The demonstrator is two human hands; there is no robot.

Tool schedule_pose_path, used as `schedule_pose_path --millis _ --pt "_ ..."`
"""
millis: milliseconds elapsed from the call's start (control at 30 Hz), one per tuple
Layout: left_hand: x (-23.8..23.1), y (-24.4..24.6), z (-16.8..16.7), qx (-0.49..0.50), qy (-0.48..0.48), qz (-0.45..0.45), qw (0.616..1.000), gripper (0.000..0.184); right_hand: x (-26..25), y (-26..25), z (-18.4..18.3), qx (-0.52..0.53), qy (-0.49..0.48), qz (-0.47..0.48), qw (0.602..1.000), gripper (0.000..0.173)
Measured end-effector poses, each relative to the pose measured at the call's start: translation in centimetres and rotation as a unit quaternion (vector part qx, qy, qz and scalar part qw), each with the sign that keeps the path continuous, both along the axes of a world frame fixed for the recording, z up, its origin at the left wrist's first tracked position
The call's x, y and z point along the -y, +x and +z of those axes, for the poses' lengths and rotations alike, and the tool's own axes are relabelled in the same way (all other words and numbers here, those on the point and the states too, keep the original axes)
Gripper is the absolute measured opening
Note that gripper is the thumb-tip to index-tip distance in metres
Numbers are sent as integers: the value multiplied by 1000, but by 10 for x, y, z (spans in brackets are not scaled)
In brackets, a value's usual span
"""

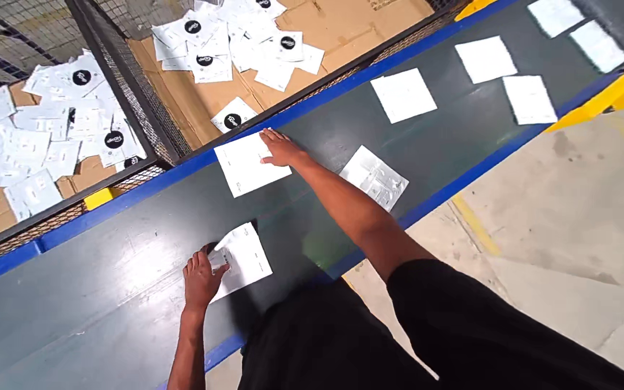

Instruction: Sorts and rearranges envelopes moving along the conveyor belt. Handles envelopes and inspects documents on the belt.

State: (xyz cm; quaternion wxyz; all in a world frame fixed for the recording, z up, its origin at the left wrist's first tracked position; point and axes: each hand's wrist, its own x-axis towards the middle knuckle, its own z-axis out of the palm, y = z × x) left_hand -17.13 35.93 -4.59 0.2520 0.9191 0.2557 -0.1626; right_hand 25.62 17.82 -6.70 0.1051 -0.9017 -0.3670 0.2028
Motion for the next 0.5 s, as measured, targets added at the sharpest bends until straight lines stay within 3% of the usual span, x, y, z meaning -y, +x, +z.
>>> schedule_pose_path --millis 133,233,300,367,433,500 --pt "-24 -43 3 -26 -56 83 995 69 -21 -67 16 -1 -1 0 1000 106" --pt "-31 -82 -3 -23 -99 115 988 48 -11 -125 21 -50 -56 -13 997 113" --pt "-31 -103 -4 28 -140 123 982 41 -1 -144 28 -160 -67 26 985 91" --pt "-25 -108 2 88 -228 178 953 32 4 -132 35 -280 10 52 959 60" --pt "-15 -103 18 141 -342 248 895 21 9 -101 41 -362 162 -65 916 45" --pt "-8 -88 29 193 -396 289 850 26 14 -61 48 -400 318 -288 810 48"
